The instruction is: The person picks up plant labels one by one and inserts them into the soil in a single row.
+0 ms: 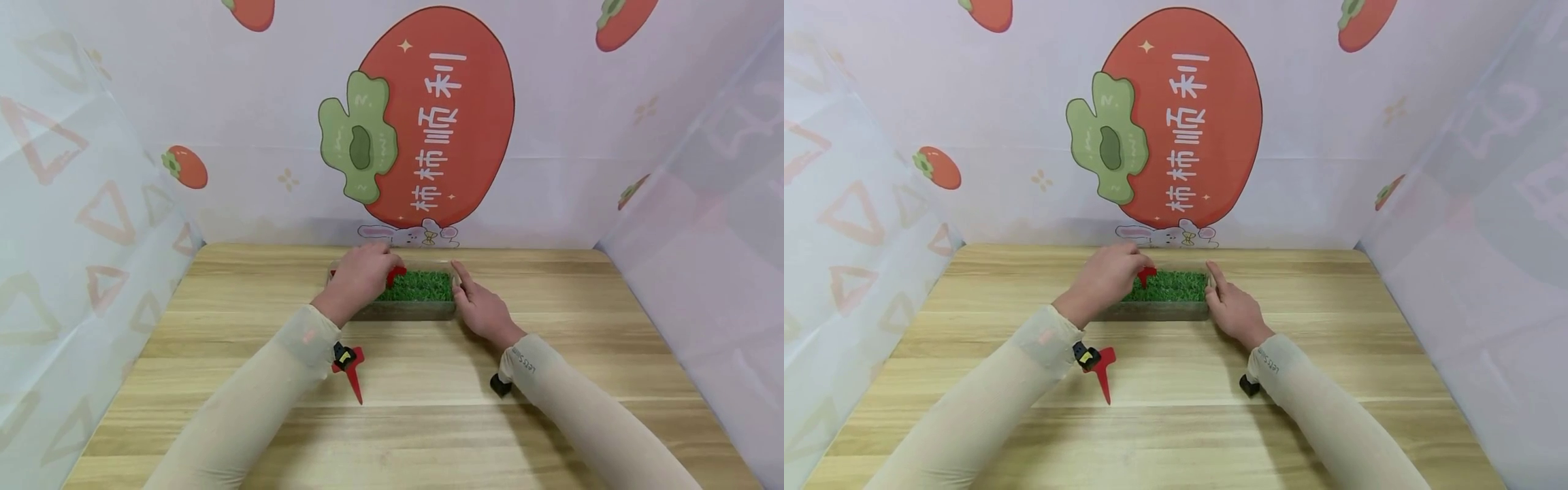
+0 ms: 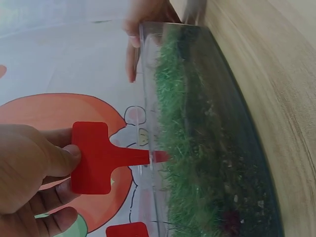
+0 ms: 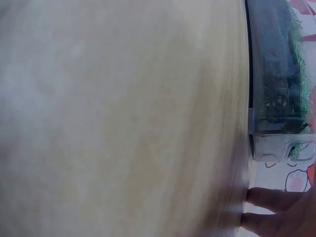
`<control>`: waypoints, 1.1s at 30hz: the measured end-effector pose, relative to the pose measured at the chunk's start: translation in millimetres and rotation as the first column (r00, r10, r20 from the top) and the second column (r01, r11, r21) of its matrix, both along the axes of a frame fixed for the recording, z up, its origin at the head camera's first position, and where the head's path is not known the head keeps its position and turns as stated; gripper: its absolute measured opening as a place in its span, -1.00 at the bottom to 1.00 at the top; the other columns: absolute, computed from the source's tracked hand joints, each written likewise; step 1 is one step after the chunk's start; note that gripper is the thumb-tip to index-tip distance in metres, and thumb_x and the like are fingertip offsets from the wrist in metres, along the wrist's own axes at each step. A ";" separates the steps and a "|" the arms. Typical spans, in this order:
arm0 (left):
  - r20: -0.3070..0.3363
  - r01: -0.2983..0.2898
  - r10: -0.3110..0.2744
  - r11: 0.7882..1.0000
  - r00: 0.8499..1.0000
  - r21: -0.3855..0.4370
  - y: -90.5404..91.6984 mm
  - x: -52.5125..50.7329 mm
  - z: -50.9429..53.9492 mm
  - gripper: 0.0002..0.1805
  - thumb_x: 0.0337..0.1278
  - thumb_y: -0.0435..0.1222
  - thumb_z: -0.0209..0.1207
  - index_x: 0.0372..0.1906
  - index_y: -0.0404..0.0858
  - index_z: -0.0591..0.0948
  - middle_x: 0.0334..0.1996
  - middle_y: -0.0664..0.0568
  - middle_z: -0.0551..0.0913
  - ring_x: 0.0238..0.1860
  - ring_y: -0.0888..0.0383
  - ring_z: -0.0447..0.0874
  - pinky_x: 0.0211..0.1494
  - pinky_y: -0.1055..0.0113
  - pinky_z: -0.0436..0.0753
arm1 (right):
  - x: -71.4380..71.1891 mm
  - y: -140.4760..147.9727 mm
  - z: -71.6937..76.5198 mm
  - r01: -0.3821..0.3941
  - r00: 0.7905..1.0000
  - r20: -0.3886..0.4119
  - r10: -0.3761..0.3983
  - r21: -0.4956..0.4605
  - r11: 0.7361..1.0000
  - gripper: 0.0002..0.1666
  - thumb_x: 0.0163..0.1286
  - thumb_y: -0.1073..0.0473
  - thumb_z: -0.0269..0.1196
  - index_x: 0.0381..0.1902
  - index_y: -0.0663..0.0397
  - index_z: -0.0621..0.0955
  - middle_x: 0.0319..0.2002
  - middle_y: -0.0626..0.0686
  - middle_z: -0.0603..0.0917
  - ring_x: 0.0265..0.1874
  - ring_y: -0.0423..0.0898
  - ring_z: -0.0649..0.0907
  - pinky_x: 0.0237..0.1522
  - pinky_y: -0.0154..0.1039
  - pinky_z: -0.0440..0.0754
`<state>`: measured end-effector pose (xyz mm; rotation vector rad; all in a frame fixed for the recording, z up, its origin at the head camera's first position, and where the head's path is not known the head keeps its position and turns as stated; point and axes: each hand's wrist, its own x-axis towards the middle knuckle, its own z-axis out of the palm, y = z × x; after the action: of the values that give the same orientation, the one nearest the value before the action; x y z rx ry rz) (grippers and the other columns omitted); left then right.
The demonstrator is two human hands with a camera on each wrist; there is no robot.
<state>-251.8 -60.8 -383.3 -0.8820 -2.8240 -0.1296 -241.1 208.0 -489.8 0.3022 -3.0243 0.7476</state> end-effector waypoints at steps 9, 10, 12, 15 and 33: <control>0.065 -0.028 0.031 0.999 0.997 -0.039 -0.7 -6.9 -9.3 -0.55 0.17 -0.43 0.31 0.07 0.12 0.74 -0.11 0.06 0.67 -0.07 0.06 0.65 0.04 0.15 0.67 | -0.8 0.6 -2.3 0.005 1.000 -0.014 -0.005 0.001 1.000 -0.32 0.61 -0.21 -0.32 0.63 -0.40 -0.05 0.21 0.16 0.61 -0.27 0.06 0.63 -0.41 -0.08 0.50; 0.070 -0.030 0.033 0.999 0.997 -0.041 -0.8 -7.5 -10.3 -0.54 0.18 -0.44 0.30 0.08 0.13 0.74 -0.11 0.06 0.68 -0.07 0.07 0.66 0.03 0.16 0.68 | -0.8 0.6 -2.3 0.005 1.000 -0.014 -0.005 0.000 1.000 -0.31 0.61 -0.21 -0.32 0.63 -0.40 -0.04 0.18 0.16 0.62 -0.28 0.06 0.62 -0.42 -0.09 0.49; 0.075 -0.031 0.034 0.999 0.997 -0.043 -1.1 -9.0 -12.8 -0.54 0.17 -0.43 0.31 0.08 0.13 0.74 -0.12 0.08 0.69 -0.08 0.08 0.67 0.02 0.18 0.68 | -0.8 0.6 -2.2 0.004 1.000 -0.014 -0.004 -0.001 1.000 -0.31 0.61 -0.22 -0.32 0.63 -0.41 -0.05 0.13 0.17 0.64 -0.30 0.05 0.61 -0.43 -0.10 0.47; 0.070 -0.031 0.034 0.999 0.997 -0.033 -0.9 -10.8 -16.7 -0.57 0.17 -0.43 0.31 0.05 0.10 0.76 -0.11 0.09 0.71 -0.08 0.09 0.68 0.02 0.18 0.69 | -0.8 0.5 -2.3 0.003 1.000 -0.017 -0.003 -0.006 1.000 -0.32 0.61 -0.20 -0.30 0.62 -0.43 -0.05 0.00 0.15 0.67 -0.36 0.03 0.58 -0.45 -0.12 0.45; 0.093 -0.082 0.087 0.995 0.992 -0.056 2.4 -17.0 -22.1 -0.62 0.13 -0.36 0.37 0.06 0.02 0.76 -0.07 0.08 0.74 -0.05 0.06 0.70 0.10 0.09 0.65 | -0.9 0.6 -1.9 0.000 1.000 -0.013 0.000 -0.006 1.000 -0.33 0.62 -0.19 -0.30 0.62 -0.47 -0.08 0.29 0.15 0.58 -0.04 0.17 0.69 -0.19 0.14 0.61</control>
<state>-268.8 -58.3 -405.3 -0.7852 -2.9611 -0.0891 -241.9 208.5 -491.7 0.3060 -3.0095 0.7514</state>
